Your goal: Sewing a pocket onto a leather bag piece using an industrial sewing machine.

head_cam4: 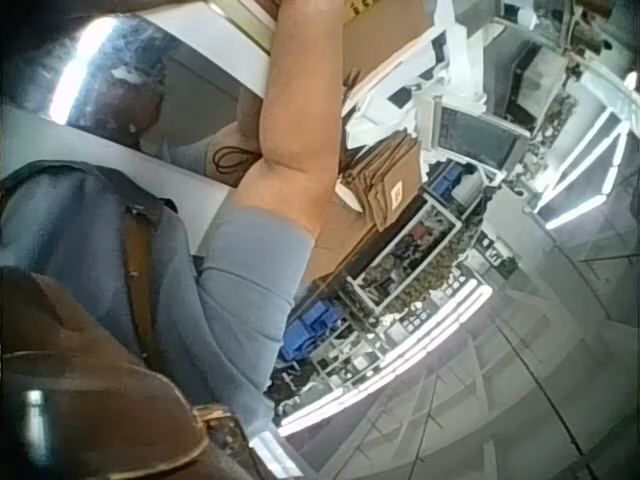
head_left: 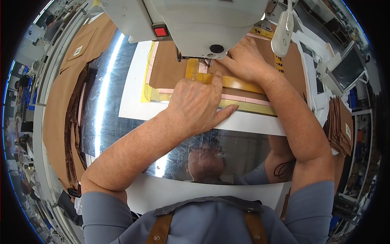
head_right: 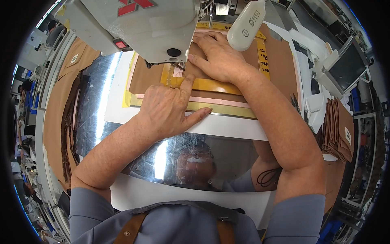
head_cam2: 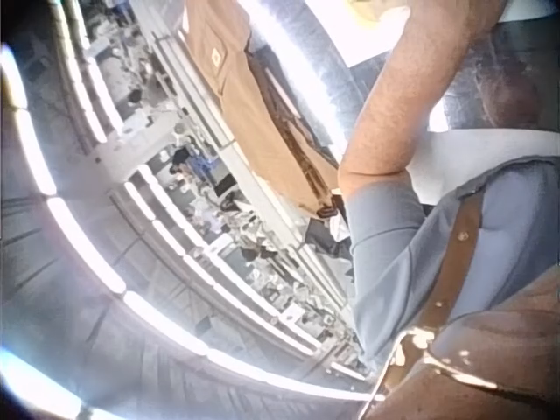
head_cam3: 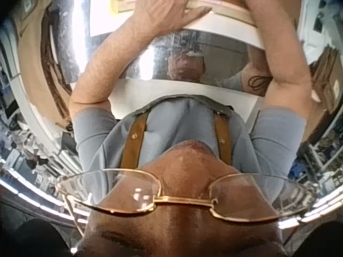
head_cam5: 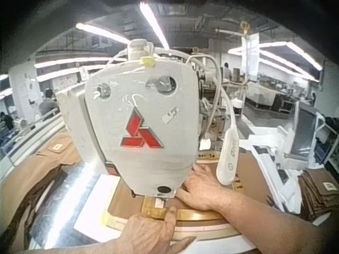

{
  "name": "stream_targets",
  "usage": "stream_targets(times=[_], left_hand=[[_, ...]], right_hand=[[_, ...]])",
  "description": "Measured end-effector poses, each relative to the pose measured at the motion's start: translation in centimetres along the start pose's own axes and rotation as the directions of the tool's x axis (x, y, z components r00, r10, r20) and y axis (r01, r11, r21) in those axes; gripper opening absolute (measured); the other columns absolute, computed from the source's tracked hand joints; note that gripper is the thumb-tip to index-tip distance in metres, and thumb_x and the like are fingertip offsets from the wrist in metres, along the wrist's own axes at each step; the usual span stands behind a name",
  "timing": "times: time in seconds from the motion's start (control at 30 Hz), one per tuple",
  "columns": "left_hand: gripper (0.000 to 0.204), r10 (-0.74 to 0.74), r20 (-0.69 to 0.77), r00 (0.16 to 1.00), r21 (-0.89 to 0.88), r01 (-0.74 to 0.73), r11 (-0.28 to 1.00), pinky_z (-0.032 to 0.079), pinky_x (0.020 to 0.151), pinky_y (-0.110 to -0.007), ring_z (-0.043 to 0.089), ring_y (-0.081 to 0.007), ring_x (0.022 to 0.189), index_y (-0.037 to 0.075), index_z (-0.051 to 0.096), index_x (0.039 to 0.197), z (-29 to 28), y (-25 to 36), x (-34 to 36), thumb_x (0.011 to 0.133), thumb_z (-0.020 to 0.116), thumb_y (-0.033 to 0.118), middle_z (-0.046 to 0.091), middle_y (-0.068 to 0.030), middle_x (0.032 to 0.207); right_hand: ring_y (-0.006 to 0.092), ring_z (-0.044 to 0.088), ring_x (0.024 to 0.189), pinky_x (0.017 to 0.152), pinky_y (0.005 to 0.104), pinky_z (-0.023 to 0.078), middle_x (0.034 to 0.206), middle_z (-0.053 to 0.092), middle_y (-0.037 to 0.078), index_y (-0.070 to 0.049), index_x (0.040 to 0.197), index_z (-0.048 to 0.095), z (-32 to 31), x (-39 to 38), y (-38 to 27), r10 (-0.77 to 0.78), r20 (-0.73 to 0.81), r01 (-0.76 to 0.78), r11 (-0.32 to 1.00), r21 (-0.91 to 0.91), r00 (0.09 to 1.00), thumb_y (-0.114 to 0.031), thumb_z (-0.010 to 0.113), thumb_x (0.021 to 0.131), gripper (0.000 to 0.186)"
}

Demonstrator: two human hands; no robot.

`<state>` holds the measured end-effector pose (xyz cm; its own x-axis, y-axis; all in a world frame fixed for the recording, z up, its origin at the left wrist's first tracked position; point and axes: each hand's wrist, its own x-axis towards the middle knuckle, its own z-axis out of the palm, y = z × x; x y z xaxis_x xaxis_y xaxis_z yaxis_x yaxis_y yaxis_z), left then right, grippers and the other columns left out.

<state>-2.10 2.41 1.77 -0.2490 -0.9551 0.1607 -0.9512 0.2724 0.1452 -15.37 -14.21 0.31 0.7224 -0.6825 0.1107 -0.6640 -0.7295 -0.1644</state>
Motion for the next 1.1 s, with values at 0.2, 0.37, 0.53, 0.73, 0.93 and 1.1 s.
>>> stream_targets(times=[0.2, 0.37, 0.53, 0.73, 0.93, 1.1], left_hand=[[0.065, 0.012, -0.074, 0.997, -0.018, -0.013, 1.0, 0.047, 0.086, -0.041, 0.07, -0.0257, 0.079, -0.001, 0.063, 0.118, -1.3, 0.0, -1.0, 0.086, 0.071, 0.055, 0.07, -0.0113, 0.079], [0.065, 0.143, -0.23, 0.963, 0.085, -0.126, 0.988, 0.033, 0.101, -0.05, 0.06, -0.0263, 0.112, 0.005, 0.065, 0.122, -1.3, -0.3, -2.5, 0.083, 0.074, 0.056, 0.067, -0.0126, 0.117], [0.067, 0.137, -0.156, 0.978, 0.096, -0.124, 0.988, 0.031, 0.102, -0.049, 0.058, -0.0258, 0.113, 0.006, 0.064, 0.129, -1.7, 0.3, -4.2, 0.084, 0.073, 0.055, 0.066, -0.0092, 0.125], [0.072, 0.108, -0.095, 0.99, 0.031, -0.105, 0.994, 0.033, 0.093, -0.044, 0.057, -0.0214, 0.102, 0.006, 0.059, 0.135, -2.3, 1.0, -5.4, 0.081, 0.077, 0.05, 0.066, -0.0076, 0.127], [0.075, 0.137, -0.091, 0.986, -0.033, -0.141, 0.989, 0.036, 0.088, -0.04, 0.055, -0.021, 0.095, 0.004, 0.056, 0.135, -2.2, 1.2, -6.8, 0.077, 0.081, 0.045, 0.066, -0.0081, 0.127], [0.077, 0.161, -0.09, 0.983, -0.037, -0.165, 0.986, 0.038, 0.083, -0.038, 0.054, -0.0207, 0.09, 0.0, 0.056, 0.132, -2.3, 1.8, -7.9, 0.076, 0.082, 0.046, 0.066, -0.0103, 0.13]], right_hand=[[0.0262, 0.034, 0.145, 0.116, 0.0455, 0.039, 0.15, 0.049, 0.008, -0.014, 0.146, 0.051, -0.6, -1.0, -0.2, -0.054, -0.035, 0.056, 0.997, 0.052, 0.998, -0.042, 0.048, 0.102, 0.052], [0.0263, 0.042, 0.138, 0.114, 0.0446, 0.042, 0.146, 0.053, 0.006, -0.014, 0.143, 0.054, -0.8, -2.0, -0.2, -0.139, -0.069, 0.142, 0.989, 0.041, 0.988, -0.038, 0.049, 0.103, 0.047], [0.0265, 0.047, 0.132, 0.111, 0.0448, 0.041, 0.139, 0.059, 0.006, -0.013, 0.141, 0.056, -1.2, -3.0, -0.6, -0.167, -0.055, 0.169, 0.985, 0.027, 0.984, -0.035, 0.05, 0.103, 0.044], [0.0269, 0.049, 0.13, 0.11, 0.0454, 0.036, 0.132, 0.062, 0.008, -0.011, 0.138, 0.058, -0.5, -4.4, -0.8, -0.207, -0.143, 0.216, 0.975, 0.048, 0.968, -0.034, 0.054, 0.101, 0.044], [0.028, 0.049, 0.13, 0.111, 0.0452, 0.035, 0.134, 0.061, 0.009, -0.008, 0.132, 0.063, 0.0, -5.6, -1.3, -0.274, -0.221, 0.3, 0.949, 0.092, 0.936, -0.032, 0.057, 0.098, 0.042], [0.0287, 0.049, 0.129, 0.112, 0.045, 0.036, 0.136, 0.059, 0.01, -0.006, 0.131, 0.063, -0.2, -6.6, -1.8, -0.286, -0.231, 0.319, 0.94, 0.122, 0.93, -0.031, 0.06, 0.097, 0.043]])
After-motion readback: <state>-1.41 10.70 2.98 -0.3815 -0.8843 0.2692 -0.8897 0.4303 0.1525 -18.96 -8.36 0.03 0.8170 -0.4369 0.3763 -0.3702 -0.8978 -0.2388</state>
